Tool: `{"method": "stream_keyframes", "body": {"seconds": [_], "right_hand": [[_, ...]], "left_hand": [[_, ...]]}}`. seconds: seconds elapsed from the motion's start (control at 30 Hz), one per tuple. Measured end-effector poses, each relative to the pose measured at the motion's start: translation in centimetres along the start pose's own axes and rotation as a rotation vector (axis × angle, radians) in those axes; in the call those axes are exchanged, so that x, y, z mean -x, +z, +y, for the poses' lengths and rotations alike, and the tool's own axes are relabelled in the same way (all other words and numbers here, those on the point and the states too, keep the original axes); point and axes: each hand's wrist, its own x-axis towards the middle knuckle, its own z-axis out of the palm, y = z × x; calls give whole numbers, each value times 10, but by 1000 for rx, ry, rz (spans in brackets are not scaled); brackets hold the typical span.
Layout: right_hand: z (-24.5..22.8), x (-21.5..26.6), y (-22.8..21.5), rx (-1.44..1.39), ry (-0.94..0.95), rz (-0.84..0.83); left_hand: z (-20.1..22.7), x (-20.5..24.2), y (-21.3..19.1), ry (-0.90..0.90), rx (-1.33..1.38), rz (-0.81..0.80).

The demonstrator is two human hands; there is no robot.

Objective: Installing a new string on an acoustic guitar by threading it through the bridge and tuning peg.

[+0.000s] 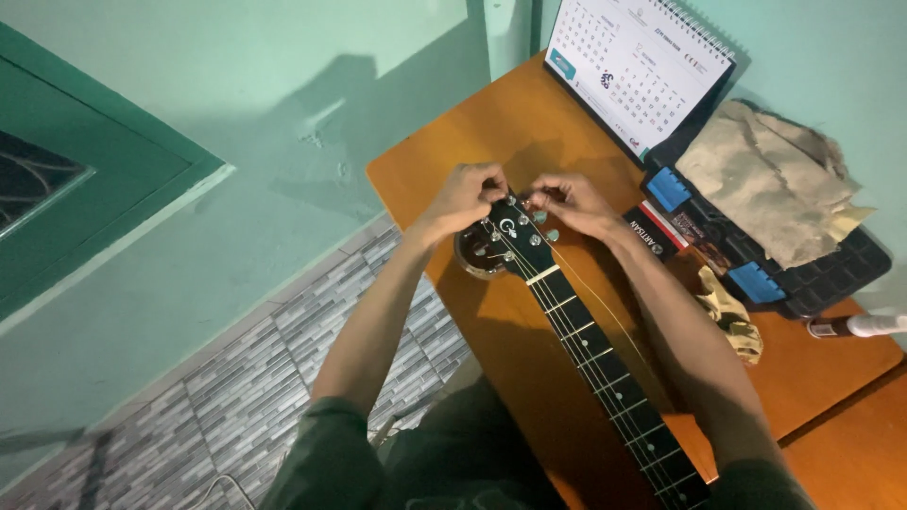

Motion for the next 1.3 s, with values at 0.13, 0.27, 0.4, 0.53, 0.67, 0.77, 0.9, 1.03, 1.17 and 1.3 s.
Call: {"method": "stream_keyframes", "body": {"seconds": [0.13,0.27,0.4,0.53,0.67,0.77,0.9,1.03,1.17,1.3], "right_hand": [[-25,-5,-1,84,152,-18],[-25,0,-2,107,186,-6],[-21,1,1,62,148,-12],[-16,1,2,-35,151,-35],[-20,2,4,-35,105,-32],[-16,-2,5,-66,67,9],[-17,-4,4,-12,71,30],[-6,-1,6,-31,93,30],[-10,-4,4,-3,80,14],[-14,-2,3,-1,92,3]], "left_hand": [[34,1,-13,63,-206,-49],[34,-1,-14,86,-378,-69],[39,0,-22,198,-458,-81],[8,1,-7,137,-446,-33],[16,5,-6,100,-434,-23],[20,3,-7,57,-469,-19],[21,-9,-10,-13,-473,-125],[28,-38,-27,-214,-546,-389],[58,-85,-59,-597,-271,-805],[40,-104,-49,-719,-175,-923]]}}
